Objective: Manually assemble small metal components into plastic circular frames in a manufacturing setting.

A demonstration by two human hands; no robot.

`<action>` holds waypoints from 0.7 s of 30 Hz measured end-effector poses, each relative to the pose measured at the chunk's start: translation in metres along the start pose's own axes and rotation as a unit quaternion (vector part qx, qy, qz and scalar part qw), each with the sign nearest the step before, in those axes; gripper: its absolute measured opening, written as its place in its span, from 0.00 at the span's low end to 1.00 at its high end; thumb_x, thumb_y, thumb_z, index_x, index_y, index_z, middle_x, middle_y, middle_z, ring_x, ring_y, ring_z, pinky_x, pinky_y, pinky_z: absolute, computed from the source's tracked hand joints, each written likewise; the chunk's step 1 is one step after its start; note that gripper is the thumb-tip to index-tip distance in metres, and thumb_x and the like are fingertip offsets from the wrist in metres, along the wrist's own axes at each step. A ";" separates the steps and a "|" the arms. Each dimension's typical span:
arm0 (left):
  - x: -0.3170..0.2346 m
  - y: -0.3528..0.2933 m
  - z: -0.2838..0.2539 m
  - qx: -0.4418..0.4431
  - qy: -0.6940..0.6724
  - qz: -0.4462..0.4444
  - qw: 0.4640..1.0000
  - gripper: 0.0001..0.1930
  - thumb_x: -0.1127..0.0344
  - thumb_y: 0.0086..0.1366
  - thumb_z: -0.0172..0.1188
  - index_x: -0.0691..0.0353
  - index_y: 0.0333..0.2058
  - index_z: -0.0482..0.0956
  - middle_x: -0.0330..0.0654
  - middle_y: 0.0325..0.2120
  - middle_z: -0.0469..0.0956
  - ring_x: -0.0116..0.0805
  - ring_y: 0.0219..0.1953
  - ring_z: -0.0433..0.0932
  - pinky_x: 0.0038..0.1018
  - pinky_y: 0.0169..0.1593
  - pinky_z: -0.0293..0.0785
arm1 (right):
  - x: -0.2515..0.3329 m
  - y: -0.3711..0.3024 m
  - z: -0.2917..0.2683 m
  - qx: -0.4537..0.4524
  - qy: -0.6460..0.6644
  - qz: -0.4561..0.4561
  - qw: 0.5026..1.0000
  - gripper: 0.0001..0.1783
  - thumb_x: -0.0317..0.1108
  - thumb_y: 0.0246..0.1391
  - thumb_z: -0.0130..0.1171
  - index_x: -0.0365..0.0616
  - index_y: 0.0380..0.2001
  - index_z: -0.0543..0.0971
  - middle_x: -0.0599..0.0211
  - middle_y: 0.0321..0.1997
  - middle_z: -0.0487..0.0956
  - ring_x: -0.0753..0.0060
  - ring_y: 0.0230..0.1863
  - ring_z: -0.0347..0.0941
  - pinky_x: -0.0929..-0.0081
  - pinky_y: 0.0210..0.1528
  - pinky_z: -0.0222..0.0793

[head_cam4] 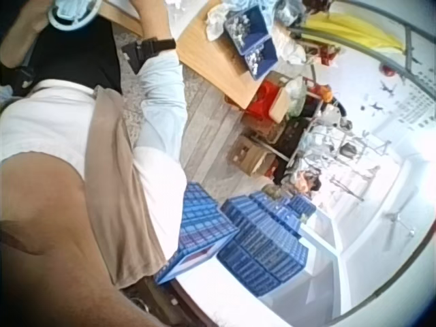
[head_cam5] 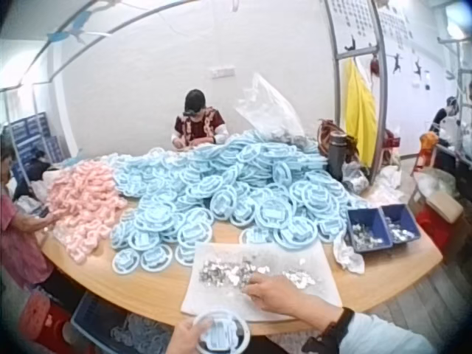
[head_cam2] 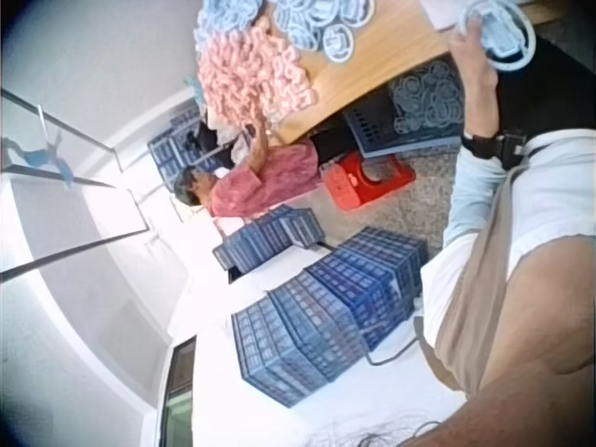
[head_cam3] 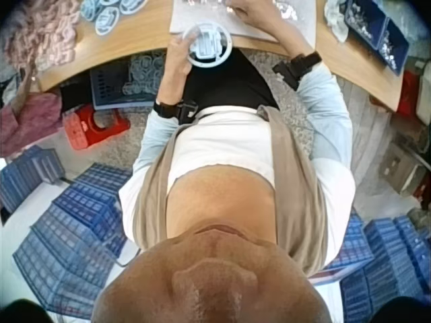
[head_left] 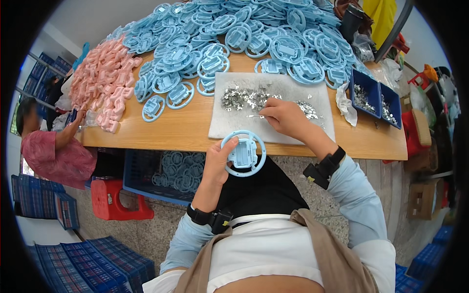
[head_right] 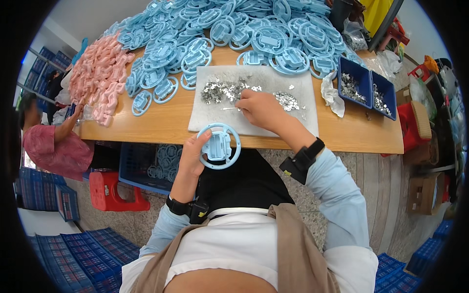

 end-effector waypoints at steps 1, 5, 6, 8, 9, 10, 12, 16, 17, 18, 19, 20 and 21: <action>0.003 -0.001 -0.002 0.000 0.010 -0.007 1.000 0.13 0.62 0.57 0.60 0.66 0.36 0.77 0.39 0.27 0.79 0.24 0.25 0.78 0.18 0.27 0.74 | 0.001 0.004 0.005 0.035 -0.022 -0.012 0.999 0.08 0.26 0.42 0.55 0.44 0.30 0.78 0.64 0.30 0.73 0.57 0.28 0.72 0.66 0.29 0.68; 0.008 -0.001 -0.004 0.006 -0.018 -0.028 0.999 0.13 0.63 0.57 0.61 0.66 0.36 0.77 0.39 0.27 0.79 0.24 0.25 0.78 0.18 0.27 0.74 | 0.001 0.013 0.023 0.157 -0.129 -0.045 0.978 0.08 0.26 0.43 0.53 0.43 0.30 0.76 0.64 0.34 0.72 0.57 0.30 0.73 0.64 0.31 0.68; 0.008 -0.001 -0.004 0.009 -0.018 -0.033 0.999 0.13 0.63 0.57 0.61 0.66 0.37 0.77 0.39 0.28 0.79 0.24 0.26 0.78 0.18 0.28 0.74 | 0.001 0.015 0.025 0.174 -0.150 -0.047 0.972 0.08 0.26 0.43 0.53 0.43 0.30 0.76 0.64 0.34 0.72 0.57 0.30 0.73 0.63 0.31 0.68; 0.005 -0.001 -0.002 0.008 -0.015 -0.021 1.000 0.13 0.63 0.57 0.61 0.66 0.37 0.76 0.39 0.29 0.78 0.23 0.28 0.77 0.18 0.29 0.74 | 0.002 0.016 0.025 0.174 -0.154 -0.046 0.972 0.07 0.26 0.43 0.53 0.42 0.30 0.76 0.63 0.34 0.73 0.56 0.30 0.72 0.63 0.31 0.68; 0.002 -0.002 0.001 0.004 -0.011 -0.005 1.000 0.14 0.63 0.57 0.61 0.66 0.38 0.76 0.39 0.30 0.78 0.23 0.30 0.77 0.17 0.30 0.74 | 0.002 0.017 0.024 0.158 -0.137 -0.042 0.977 0.06 0.26 0.43 0.54 0.41 0.29 0.76 0.63 0.34 0.73 0.55 0.29 0.72 0.63 0.31 0.68; -0.001 -0.002 0.004 0.001 -0.008 0.012 1.000 0.14 0.64 0.57 0.61 0.66 0.39 0.76 0.39 0.31 0.77 0.23 0.31 0.77 0.17 0.31 0.73 | 0.003 0.017 0.021 0.141 -0.119 -0.038 0.982 0.06 0.26 0.42 0.55 0.40 0.28 0.76 0.62 0.33 0.74 0.55 0.29 0.72 0.62 0.30 0.67; -0.009 -0.001 0.010 -0.004 0.029 0.051 0.998 0.15 0.64 0.57 0.61 0.66 0.41 0.75 0.39 0.32 0.77 0.22 0.33 0.75 0.16 0.31 0.72 | 0.003 0.017 0.006 0.057 -0.005 -0.021 0.998 0.05 0.27 0.42 0.57 0.39 0.26 0.76 0.63 0.27 0.75 0.61 0.25 0.71 0.67 0.27 0.66; -0.017 0.007 0.023 0.037 0.119 0.109 0.986 0.17 0.65 0.58 0.60 0.67 0.44 0.74 0.38 0.31 0.76 0.20 0.34 0.73 0.17 0.33 0.70 | 0.008 0.010 -0.010 0.013 0.242 0.126 0.962 0.06 0.29 0.41 0.62 0.38 0.23 0.78 0.70 0.17 0.74 0.80 0.19 0.66 0.79 0.21 0.60; -0.020 0.007 0.029 0.042 0.134 0.141 0.980 0.16 0.65 0.59 0.59 0.67 0.44 0.75 0.36 0.29 0.75 0.19 0.32 0.71 0.17 0.32 0.68 | 0.012 0.007 -0.009 0.020 0.262 0.138 0.955 0.06 0.29 0.41 0.63 0.38 0.23 0.78 0.72 0.17 0.74 0.83 0.19 0.64 0.81 0.21 0.58; -0.020 0.007 0.032 0.043 0.145 0.141 0.978 0.15 0.65 0.59 0.59 0.67 0.43 0.75 0.36 0.28 0.75 0.19 0.30 0.71 0.17 0.31 0.68 | 0.016 0.005 -0.008 0.027 0.282 0.149 0.947 0.07 0.30 0.42 0.63 0.37 0.24 0.78 0.74 0.17 0.74 0.86 0.19 0.62 0.83 0.21 0.57; -0.020 0.007 0.036 0.046 0.156 0.141 0.977 0.15 0.66 0.59 0.59 0.66 0.42 0.75 0.35 0.28 0.75 0.18 0.29 0.70 0.17 0.31 0.67 | 0.018 0.002 -0.007 0.033 0.301 0.161 0.939 0.07 0.30 0.42 0.63 0.37 0.24 0.79 0.75 0.17 0.73 0.90 0.19 0.60 0.85 0.20 0.56; -0.020 0.007 0.039 0.048 0.167 0.141 0.975 0.14 0.66 0.59 0.59 0.66 0.42 0.76 0.35 0.27 0.74 0.18 0.28 0.70 0.17 0.31 0.67 | 0.020 0.000 -0.005 0.028 0.318 0.167 0.933 0.07 0.30 0.42 0.62 0.36 0.24 0.78 0.73 0.17 0.74 0.88 0.19 0.62 0.85 0.21 0.58; -0.021 0.007 0.041 0.043 0.186 0.172 0.966 0.12 0.67 0.58 0.59 0.67 0.40 0.77 0.34 0.25 0.74 0.18 0.26 0.68 0.17 0.29 0.65 | 0.023 -0.002 -0.004 0.023 0.335 0.171 0.926 0.07 0.30 0.42 0.61 0.36 0.23 0.78 0.71 0.17 0.74 0.87 0.19 0.63 0.84 0.21 0.59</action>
Point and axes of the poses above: each hand's wrist, its own y-axis towards the middle knuckle, its own z-axis out of the palm, x = y × z, the point moved 8 cm from there along y, towards the middle knuckle
